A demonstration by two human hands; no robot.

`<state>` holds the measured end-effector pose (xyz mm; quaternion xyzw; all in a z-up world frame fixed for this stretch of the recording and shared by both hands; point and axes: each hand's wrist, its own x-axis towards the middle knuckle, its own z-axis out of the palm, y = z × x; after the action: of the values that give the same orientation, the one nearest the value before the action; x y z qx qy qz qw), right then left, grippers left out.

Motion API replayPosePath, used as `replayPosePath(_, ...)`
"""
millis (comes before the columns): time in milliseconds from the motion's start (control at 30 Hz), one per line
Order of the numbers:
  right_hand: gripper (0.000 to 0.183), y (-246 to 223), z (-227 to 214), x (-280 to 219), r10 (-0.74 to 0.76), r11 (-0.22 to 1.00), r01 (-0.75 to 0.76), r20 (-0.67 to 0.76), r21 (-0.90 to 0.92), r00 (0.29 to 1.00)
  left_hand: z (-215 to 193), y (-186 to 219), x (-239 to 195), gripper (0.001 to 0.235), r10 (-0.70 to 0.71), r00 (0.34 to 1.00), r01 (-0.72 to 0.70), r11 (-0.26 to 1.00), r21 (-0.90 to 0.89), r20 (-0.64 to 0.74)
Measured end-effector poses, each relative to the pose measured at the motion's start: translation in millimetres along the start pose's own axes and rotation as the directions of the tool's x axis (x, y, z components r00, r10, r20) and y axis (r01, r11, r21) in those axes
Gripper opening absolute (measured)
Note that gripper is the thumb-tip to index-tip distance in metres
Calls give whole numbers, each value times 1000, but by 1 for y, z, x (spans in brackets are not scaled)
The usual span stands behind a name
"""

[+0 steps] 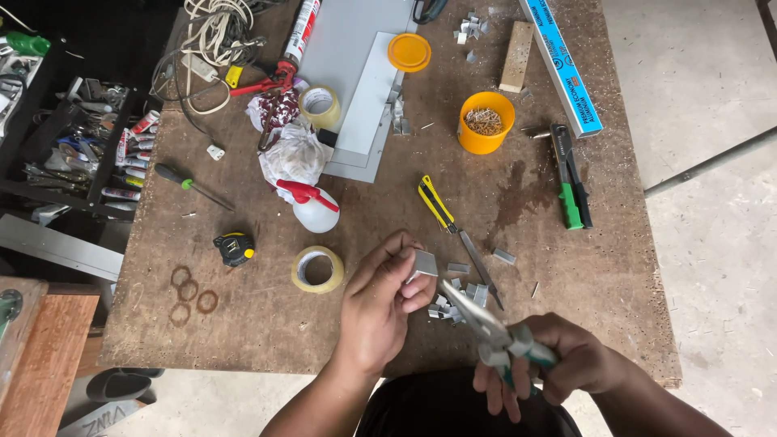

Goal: Assembling metal brackets into an aluminum frame using pliers and a file at a workbench

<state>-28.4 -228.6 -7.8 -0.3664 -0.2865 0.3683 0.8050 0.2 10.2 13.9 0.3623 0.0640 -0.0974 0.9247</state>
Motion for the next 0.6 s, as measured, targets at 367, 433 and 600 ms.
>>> replayPosePath(367,26,12,-15,-2,125,927,-137,59,349,990,24,21,-7,29,132,960,-242,836,493,246)
replayPosePath(433,26,19,-24,-9,130,920,-134,38,368,991,25,32,-13,29,197,938,-345,622,703,286)
replayPosePath(600,37,50,-74,-32,-64,986,126,-450,110,891,-14,26,-2,52,335,914,-359,397,845,231)
